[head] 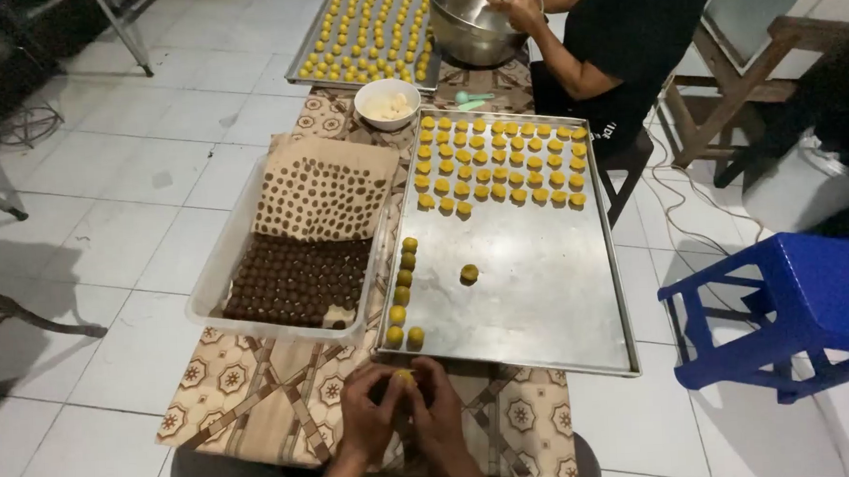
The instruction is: The person takes a small piece of yellow dough and flattens it in their palm. They then pick up a dark brown ball from a container and place it into the center of the flattened dough. The person wraps the yellow dough around the brown ball, sealing it completely, and rolls it between their palms to form a smooth, round ball.
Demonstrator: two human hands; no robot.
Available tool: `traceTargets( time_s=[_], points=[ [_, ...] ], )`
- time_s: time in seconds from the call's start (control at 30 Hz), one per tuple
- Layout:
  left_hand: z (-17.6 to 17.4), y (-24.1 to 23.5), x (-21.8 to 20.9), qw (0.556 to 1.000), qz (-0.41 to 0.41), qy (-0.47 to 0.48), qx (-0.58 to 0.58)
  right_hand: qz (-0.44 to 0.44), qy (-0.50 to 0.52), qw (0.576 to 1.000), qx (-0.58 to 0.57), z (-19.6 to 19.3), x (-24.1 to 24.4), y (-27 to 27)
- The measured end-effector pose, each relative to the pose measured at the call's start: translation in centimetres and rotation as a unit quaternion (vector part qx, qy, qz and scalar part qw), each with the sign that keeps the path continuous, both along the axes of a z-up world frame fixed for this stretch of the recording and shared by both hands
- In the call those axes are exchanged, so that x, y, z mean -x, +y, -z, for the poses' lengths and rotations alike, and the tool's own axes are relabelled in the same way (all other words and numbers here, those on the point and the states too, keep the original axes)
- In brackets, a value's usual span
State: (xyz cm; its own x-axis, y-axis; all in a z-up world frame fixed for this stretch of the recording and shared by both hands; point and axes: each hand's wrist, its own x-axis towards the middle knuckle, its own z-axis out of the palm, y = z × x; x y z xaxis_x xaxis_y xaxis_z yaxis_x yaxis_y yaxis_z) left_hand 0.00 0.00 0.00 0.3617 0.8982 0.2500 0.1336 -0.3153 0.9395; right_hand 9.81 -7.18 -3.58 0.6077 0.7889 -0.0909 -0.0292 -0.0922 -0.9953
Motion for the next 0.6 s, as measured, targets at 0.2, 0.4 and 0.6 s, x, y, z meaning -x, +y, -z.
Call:
traceTargets(
  time_s=[0.2, 0.4, 0.6],
  points=[
    [1.4, 0.6, 1.0, 0.999, 0.014, -0.014, 0.046, 0.026, 0.008, 0.999, -0.027, 0.1, 0.3, 0.5],
    [1.8, 1.4, 2.7, 0.994, 0.015, -0.025, 0.109, 0.062, -0.066, 0.996, -0.016, 3.8, 0.4, 0.6],
    [5.9, 2.0, 3.3, 0.943, 0.056, -0.179, 0.275, 0.102, -0.100, 0.990, -0.012, -0.1, 2.6, 0.6]
  ],
)
